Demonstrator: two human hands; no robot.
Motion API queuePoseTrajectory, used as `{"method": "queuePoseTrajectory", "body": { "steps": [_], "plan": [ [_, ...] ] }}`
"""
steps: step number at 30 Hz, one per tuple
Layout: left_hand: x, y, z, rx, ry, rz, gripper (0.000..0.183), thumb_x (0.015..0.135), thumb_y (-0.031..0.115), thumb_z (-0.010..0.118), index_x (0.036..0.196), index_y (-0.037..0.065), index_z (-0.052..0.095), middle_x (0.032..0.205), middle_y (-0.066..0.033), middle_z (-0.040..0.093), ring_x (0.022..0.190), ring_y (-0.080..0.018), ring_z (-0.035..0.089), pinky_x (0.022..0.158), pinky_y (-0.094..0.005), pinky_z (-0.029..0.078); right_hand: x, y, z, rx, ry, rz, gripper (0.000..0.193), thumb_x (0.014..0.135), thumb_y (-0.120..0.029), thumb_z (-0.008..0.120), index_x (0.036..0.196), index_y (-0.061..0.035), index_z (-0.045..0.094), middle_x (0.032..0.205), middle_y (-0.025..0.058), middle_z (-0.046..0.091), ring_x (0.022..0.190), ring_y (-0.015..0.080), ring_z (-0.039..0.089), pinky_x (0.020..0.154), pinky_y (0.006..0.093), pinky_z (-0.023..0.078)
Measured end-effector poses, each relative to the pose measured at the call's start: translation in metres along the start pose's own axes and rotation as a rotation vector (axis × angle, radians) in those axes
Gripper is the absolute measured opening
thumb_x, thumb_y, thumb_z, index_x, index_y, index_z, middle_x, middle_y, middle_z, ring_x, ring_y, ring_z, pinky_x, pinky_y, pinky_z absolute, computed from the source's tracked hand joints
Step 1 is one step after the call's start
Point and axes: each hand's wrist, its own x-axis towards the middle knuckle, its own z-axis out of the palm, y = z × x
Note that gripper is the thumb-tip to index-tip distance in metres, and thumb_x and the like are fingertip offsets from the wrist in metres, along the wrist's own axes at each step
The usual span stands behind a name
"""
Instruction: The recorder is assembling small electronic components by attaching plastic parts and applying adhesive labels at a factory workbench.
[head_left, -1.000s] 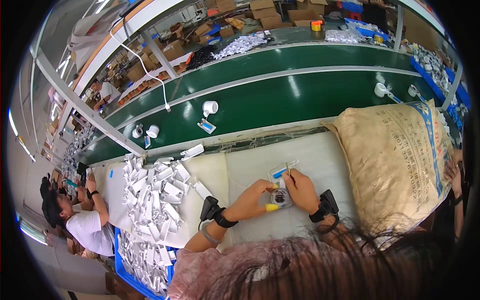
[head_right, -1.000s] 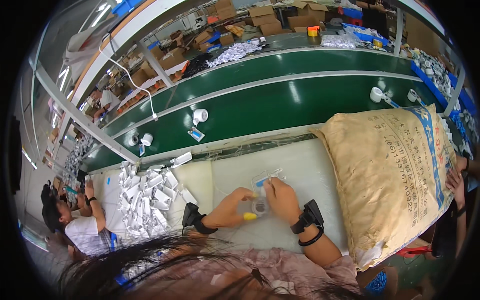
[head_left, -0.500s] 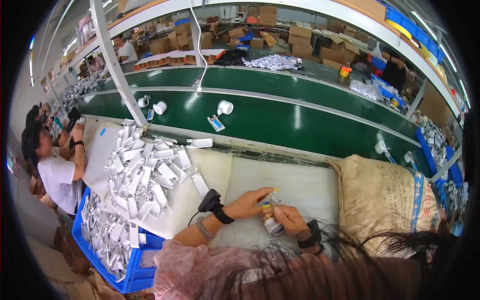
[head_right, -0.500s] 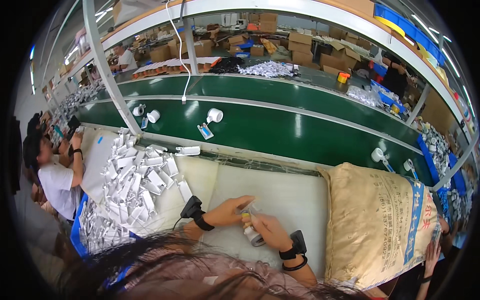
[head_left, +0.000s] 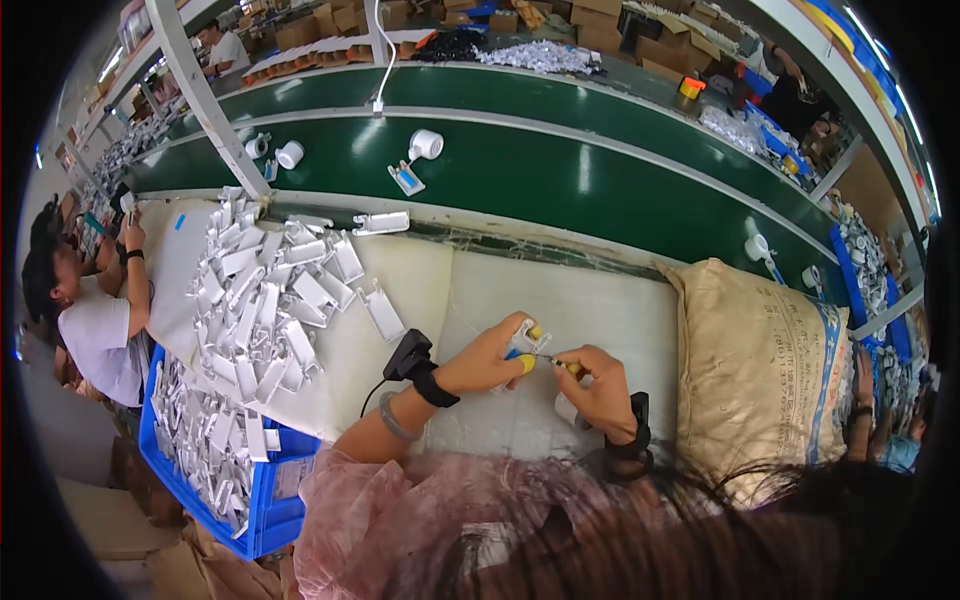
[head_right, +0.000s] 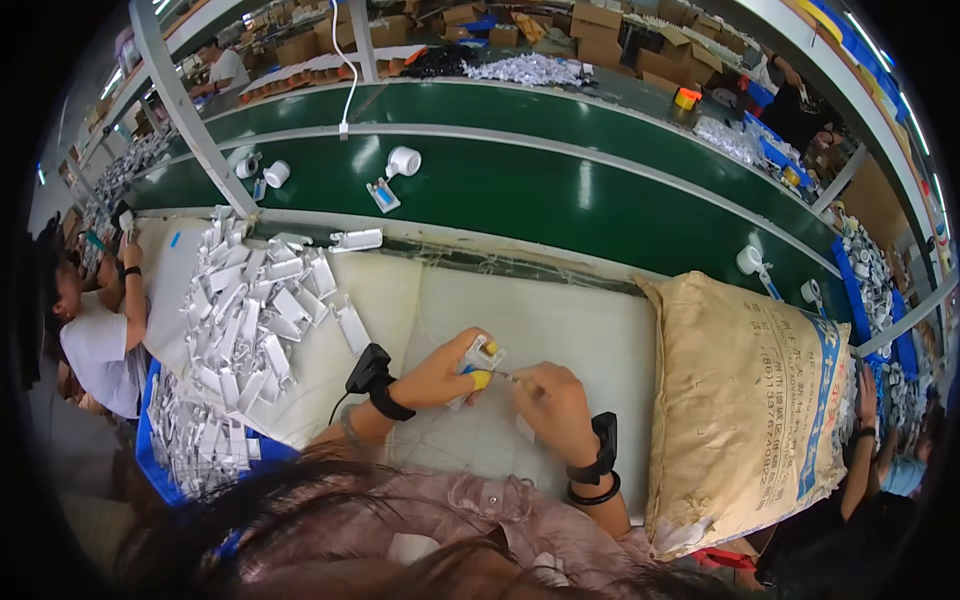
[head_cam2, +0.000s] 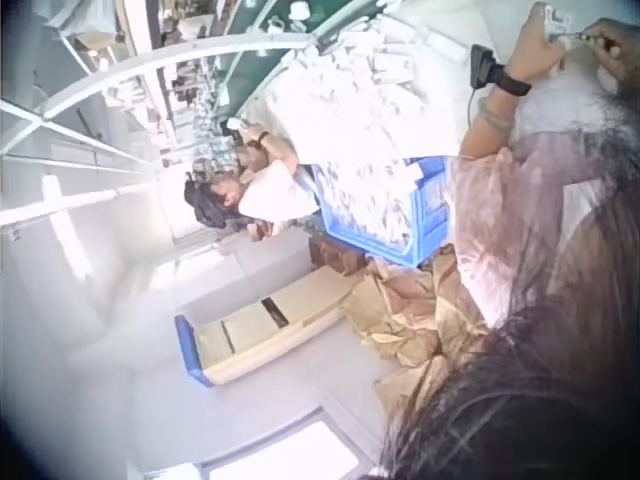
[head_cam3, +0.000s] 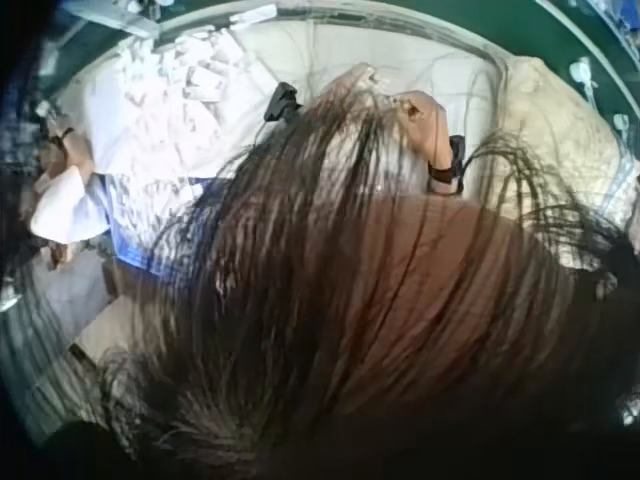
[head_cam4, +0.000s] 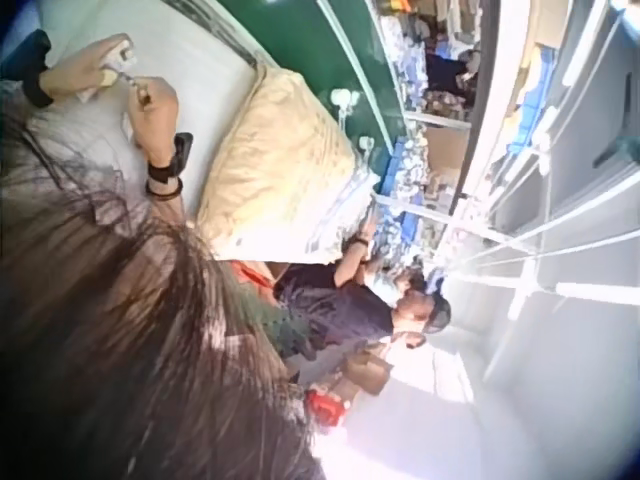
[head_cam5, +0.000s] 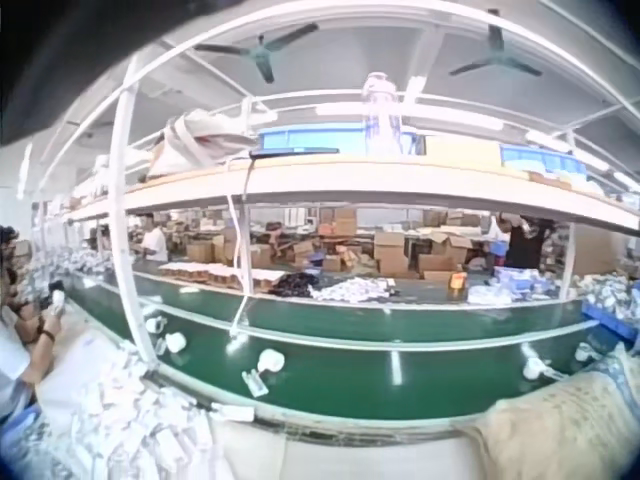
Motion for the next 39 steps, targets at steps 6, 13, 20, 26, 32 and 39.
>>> {"method": "queuePoseTrajectory", "body": {
  "steps": [6, 13, 20, 26, 32, 39],
  "plan": [
    [0.003, -0.007, 0.009, -0.312, 0.016, -0.025, 0.024, 0.098, 0.02, 0.04, 0.12, 0.008, 0.04, 0.086, -0.0056, 0.056, 0.064, -0.012, 0.057, 0.056, -0.0275, 0.05, 0.003, 0.003, 0.01, -0.418, 0.362, -0.319, 0.013, 0.073, -0.004, 0.072, 0.083, -0.0076, 0.065, 0.069, 0.0045, 0.06, 0.065, 0.0236, 0.057, 0.067, 0.0343, 0.044],
    [0.0, -0.013, 0.014, -0.297, 0.065, -0.054, 0.027, 0.102, 0.026, 0.037, 0.122, 0.008, 0.042, 0.086, -0.0071, 0.058, 0.064, -0.0135, 0.057, 0.055, -0.0291, 0.051, 0.001, 0.003, 0.013, -0.316, 0.446, -0.27, 0.017, 0.072, -0.003, 0.073, 0.087, -0.0065, 0.067, 0.078, 0.0064, 0.065, 0.077, 0.0255, 0.059, 0.076, 0.0362, 0.045],
    [0.003, -0.017, 0.014, -0.278, 0.139, -0.063, 0.029, 0.095, 0.02, 0.047, 0.12, 0.006, 0.044, 0.084, -0.0078, 0.058, 0.063, -0.0156, 0.058, 0.052, -0.0303, 0.05, -0.001, 0.004, 0.012, -0.261, 0.36, -0.287, 0.025, 0.076, -0.007, 0.074, 0.099, -0.007, 0.066, 0.081, 0.0059, 0.066, 0.08, 0.0239, 0.06, 0.083, 0.035, 0.043],
    [0.003, -0.023, 0.012, -0.372, 0.15, -0.069, 0.027, 0.093, 0.013, 0.041, 0.118, 0.004, 0.042, 0.091, -0.0091, 0.057, 0.065, -0.0138, 0.058, 0.054, -0.0289, 0.053, 0.001, 0.005, 0.012, -0.277, 0.289, -0.395, 0.017, 0.08, -0.011, 0.071, 0.096, -0.0089, 0.067, 0.083, 0.0044, 0.065, 0.079, 0.0223, 0.06, 0.087, 0.0357, 0.044],
    [0.002, -0.019, 0.014, -0.398, 0.131, -0.095, 0.032, 0.093, 0.013, 0.04, 0.124, 0.005, 0.04, 0.093, -0.009, 0.057, 0.072, -0.0142, 0.059, 0.057, -0.0306, 0.056, 0.002, 0.006, 0.014, -0.292, 0.34, -0.422, 0.018, 0.077, -0.008, 0.072, 0.094, -0.0088, 0.067, 0.084, 0.0053, 0.066, 0.077, 0.0227, 0.062, 0.088, 0.0379, 0.045],
    [-0.001, -0.023, 0.012, -0.364, 0.081, -0.009, 0.036, 0.092, 0.01, 0.037, 0.128, 0.006, 0.038, 0.095, -0.0103, 0.056, 0.074, -0.016, 0.058, 0.058, -0.0321, 0.056, 0.0, -0.006, 0.009, -0.173, 0.273, -0.368, 0.018, 0.08, -0.005, 0.069, 0.097, -0.0055, 0.065, 0.095, 0.0084, 0.066, 0.085, 0.0234, 0.063, 0.084, 0.0349, 0.047]
  ]
}}
